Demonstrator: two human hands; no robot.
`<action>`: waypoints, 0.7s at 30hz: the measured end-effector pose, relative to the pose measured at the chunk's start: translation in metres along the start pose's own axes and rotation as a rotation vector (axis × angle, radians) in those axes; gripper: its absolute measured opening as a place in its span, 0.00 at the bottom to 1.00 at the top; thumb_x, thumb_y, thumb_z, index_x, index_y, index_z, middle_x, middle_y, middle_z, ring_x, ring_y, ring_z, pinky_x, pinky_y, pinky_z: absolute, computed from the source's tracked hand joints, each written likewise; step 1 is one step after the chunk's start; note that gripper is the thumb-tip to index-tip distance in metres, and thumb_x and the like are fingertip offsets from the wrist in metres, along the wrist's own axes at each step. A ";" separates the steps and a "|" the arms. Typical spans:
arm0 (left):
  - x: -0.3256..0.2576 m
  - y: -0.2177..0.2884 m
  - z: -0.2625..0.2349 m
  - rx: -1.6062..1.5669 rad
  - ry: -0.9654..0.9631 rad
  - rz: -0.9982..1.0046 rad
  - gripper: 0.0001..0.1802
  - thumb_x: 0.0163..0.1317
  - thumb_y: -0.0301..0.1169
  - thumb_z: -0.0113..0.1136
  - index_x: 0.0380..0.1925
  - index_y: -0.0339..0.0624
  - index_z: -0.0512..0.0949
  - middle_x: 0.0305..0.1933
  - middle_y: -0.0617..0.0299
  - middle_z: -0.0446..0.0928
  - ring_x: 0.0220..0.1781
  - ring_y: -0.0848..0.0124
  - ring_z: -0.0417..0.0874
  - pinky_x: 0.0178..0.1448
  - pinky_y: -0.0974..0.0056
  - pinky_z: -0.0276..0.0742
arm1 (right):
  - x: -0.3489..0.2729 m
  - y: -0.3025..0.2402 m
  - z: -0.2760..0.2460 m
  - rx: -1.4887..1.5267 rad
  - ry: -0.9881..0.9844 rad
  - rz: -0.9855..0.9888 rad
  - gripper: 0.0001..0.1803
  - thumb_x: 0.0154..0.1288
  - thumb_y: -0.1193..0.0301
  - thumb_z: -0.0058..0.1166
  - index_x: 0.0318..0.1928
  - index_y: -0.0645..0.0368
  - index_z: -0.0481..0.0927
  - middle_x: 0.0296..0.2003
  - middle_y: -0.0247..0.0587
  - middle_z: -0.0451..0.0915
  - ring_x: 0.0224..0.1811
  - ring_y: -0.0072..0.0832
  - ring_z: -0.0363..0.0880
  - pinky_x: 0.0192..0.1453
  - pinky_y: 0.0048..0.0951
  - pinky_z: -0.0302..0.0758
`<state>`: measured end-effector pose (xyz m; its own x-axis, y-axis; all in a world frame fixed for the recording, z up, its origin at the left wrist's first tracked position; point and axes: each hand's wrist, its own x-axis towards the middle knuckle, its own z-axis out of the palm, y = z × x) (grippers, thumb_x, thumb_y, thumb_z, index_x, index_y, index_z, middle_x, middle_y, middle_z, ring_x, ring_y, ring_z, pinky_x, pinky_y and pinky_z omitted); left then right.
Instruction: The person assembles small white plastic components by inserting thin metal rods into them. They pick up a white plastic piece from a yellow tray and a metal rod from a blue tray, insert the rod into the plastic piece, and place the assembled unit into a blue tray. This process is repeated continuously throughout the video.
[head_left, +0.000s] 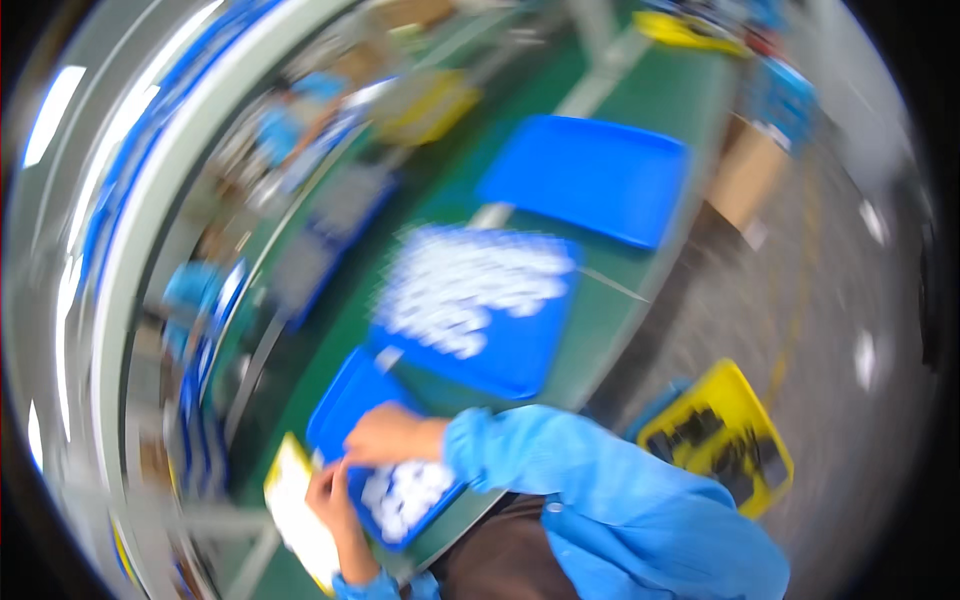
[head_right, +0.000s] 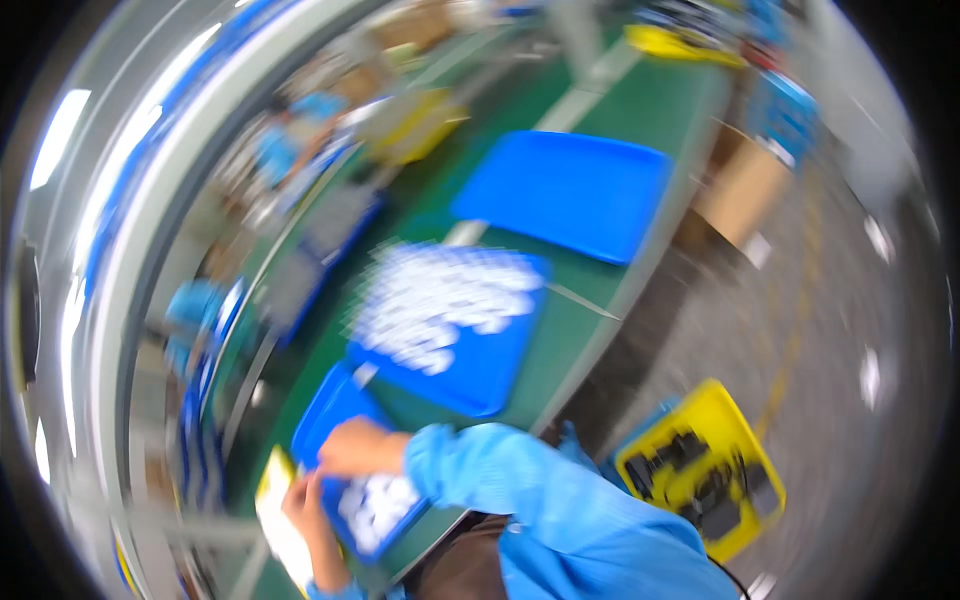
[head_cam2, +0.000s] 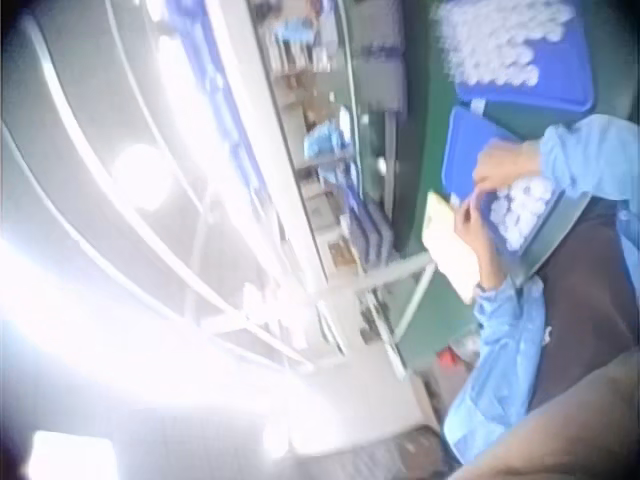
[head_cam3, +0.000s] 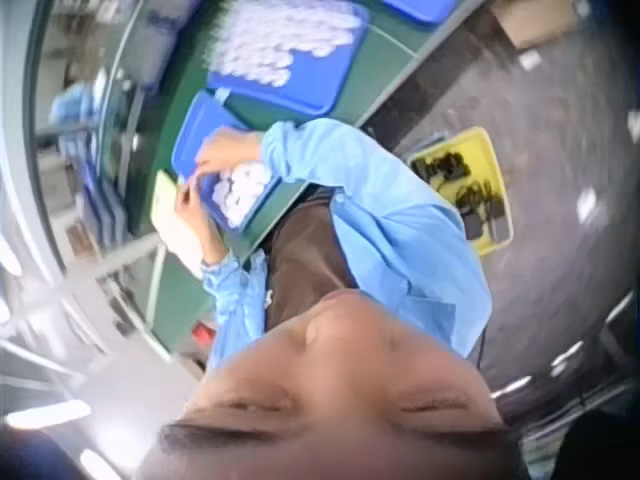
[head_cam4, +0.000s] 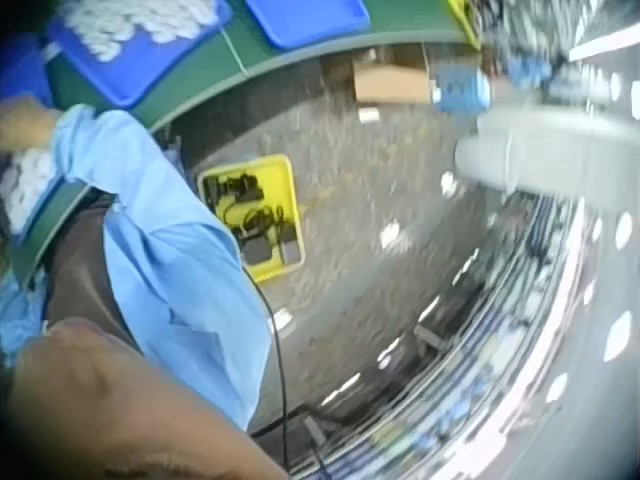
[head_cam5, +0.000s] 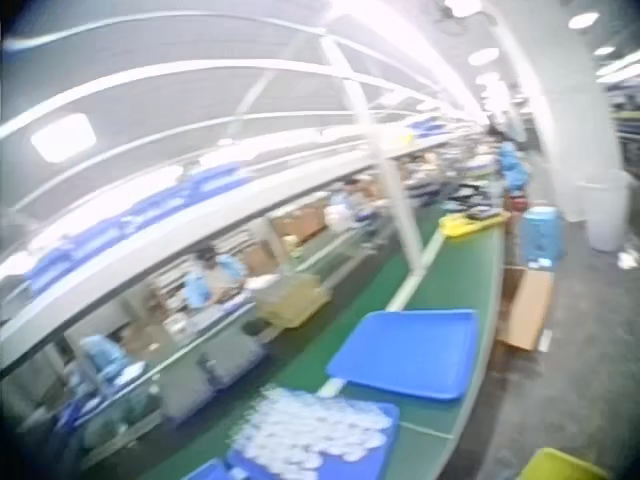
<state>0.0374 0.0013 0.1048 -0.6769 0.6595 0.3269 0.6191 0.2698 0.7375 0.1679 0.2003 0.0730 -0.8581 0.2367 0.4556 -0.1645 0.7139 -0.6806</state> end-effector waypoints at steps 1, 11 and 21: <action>-0.010 0.003 0.002 -0.122 0.123 0.014 0.10 0.73 0.31 0.76 0.40 0.31 0.91 0.36 0.62 0.88 0.35 0.73 0.84 0.41 0.68 0.78 | -0.002 -0.002 -0.005 -0.027 -0.018 0.030 0.28 0.81 0.40 0.53 0.40 0.48 0.93 0.39 0.49 0.92 0.42 0.55 0.92 0.45 0.57 0.85; -0.177 0.080 0.008 -0.340 -0.389 0.283 0.14 0.77 0.31 0.70 0.28 0.41 0.88 0.30 0.58 0.85 0.28 0.63 0.84 0.33 0.60 0.78 | 0.001 -0.011 -0.004 0.012 -0.025 0.135 0.20 0.81 0.54 0.60 0.37 0.54 0.92 0.33 0.47 0.92 0.34 0.51 0.90 0.39 0.50 0.83; -0.235 0.043 0.025 -0.341 -0.434 0.184 0.14 0.78 0.42 0.68 0.36 0.46 0.87 0.33 0.62 0.80 0.35 0.59 0.85 0.38 0.52 0.78 | -0.002 0.013 -0.008 0.240 -0.087 0.330 0.11 0.78 0.76 0.57 0.46 0.62 0.93 0.24 0.33 0.84 0.25 0.18 0.79 0.30 0.24 0.73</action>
<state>0.2334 -0.1243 0.0452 -0.3003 0.9210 0.2483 0.4993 -0.0700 0.8636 0.1715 0.2142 0.0681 -0.9200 0.3631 0.1475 0.0264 0.4330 -0.9010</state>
